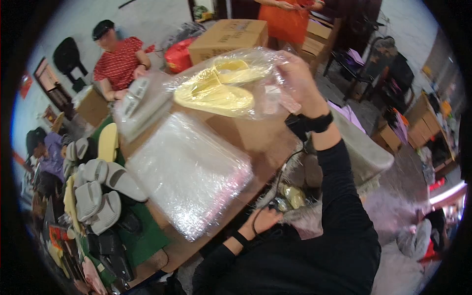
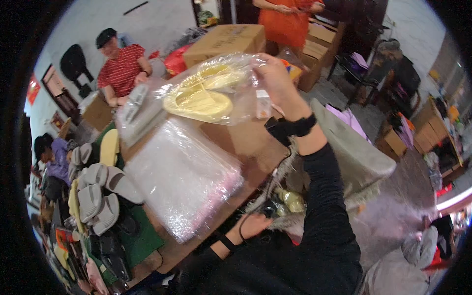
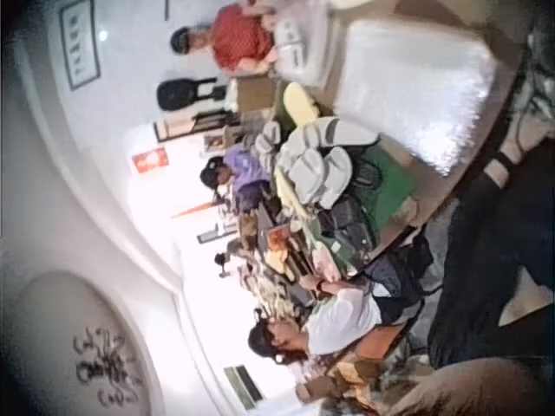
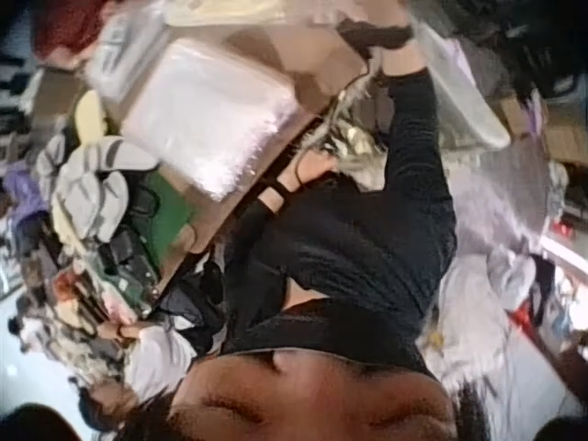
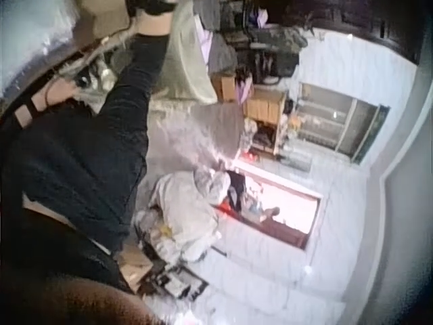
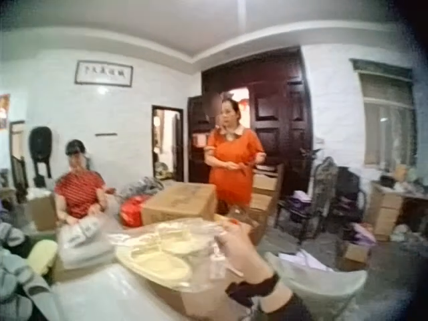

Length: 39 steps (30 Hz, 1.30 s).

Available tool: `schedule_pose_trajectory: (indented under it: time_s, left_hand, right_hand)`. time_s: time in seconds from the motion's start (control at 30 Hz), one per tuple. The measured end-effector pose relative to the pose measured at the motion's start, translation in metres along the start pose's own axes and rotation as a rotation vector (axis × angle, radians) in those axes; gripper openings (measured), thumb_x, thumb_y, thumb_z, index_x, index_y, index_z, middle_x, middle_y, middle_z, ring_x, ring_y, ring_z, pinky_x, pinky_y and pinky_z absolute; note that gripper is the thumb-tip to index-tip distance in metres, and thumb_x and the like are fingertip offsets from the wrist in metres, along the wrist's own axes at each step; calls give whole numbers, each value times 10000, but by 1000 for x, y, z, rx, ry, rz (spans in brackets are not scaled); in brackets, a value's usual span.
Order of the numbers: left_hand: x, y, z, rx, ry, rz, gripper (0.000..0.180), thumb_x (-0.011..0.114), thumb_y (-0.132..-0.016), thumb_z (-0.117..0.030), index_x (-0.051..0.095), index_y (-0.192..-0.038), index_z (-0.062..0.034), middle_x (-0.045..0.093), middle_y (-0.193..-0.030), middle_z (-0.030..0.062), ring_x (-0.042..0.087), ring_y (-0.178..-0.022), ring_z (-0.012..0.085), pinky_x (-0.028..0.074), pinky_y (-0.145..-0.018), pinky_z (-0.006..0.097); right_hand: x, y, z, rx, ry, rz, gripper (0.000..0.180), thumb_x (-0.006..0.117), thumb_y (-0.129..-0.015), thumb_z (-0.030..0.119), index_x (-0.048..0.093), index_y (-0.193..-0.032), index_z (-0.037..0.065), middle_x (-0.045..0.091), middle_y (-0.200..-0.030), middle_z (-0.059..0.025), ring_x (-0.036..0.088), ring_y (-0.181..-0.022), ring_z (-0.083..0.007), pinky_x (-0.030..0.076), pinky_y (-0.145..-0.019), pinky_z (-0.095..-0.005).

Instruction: The recorder is placing various foam sandals into plastic bags and then into a large sack for shipment.

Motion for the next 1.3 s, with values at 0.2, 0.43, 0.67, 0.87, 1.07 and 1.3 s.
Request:
schedule_pose_trajectory:
  time_s: [0.2,0.43,0.67,0.87,1.07,1.3]
  left_hand:
    - [-7,-9,9,17,237,-14,270,585,-820,-202,599,-1090,-194,621,-885,109,633,-785,312,515,-648,382]
    - [-41,-31,1,165,-73,-9,341,540,-793,-109,583,-1117,-205,564,-741,45,610,-648,226,491,-552,329]
    - [-84,-58,-3,163,-126,-219,262,568,-766,-126,613,-1021,-168,518,-665,14,597,-599,199,484,-529,311]
    - [-29,-31,8,-28,-75,73,47,578,-752,-104,625,-750,-96,635,-691,98,651,-651,270,489,-512,408]
    - [-57,-51,2,38,-24,-301,76,579,-732,-146,624,-711,-88,640,-642,97,655,-655,289,501,-561,391]
    - [-10,-23,18,30,45,26,144,669,-690,-163,658,-794,-64,637,-736,94,619,-779,287,446,-729,424]
  right_hand:
    - [-154,169,84,2,470,-350,288,479,-921,177,595,-1109,-7,648,-1023,-99,624,-924,-187,516,-841,-337]
    - [-229,294,9,394,679,-519,516,522,-898,312,439,-1301,1,574,-1170,-185,563,-1083,-291,434,-934,-460]
    - [-198,356,-90,1285,1565,502,436,565,-790,379,638,-1142,133,601,-1199,-156,564,-1105,-328,448,-921,-380]
    - [-240,358,-71,629,1453,635,372,597,-775,387,695,-843,34,658,-915,-202,627,-870,-374,494,-742,-403]
    - [-184,309,-62,894,1886,759,359,618,-797,359,690,-799,8,663,-895,-207,647,-826,-347,503,-730,-398]
    - [-98,218,-67,917,1647,796,290,649,-824,255,661,-900,-26,673,-877,-199,666,-817,-269,506,-738,-362]
Point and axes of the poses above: each hand's wrist, its own y-axis away from the middle knuckle, its own x-axis out of the palm, z = x × y, the point moved 1 cm from there along -y, towards the middle knuckle
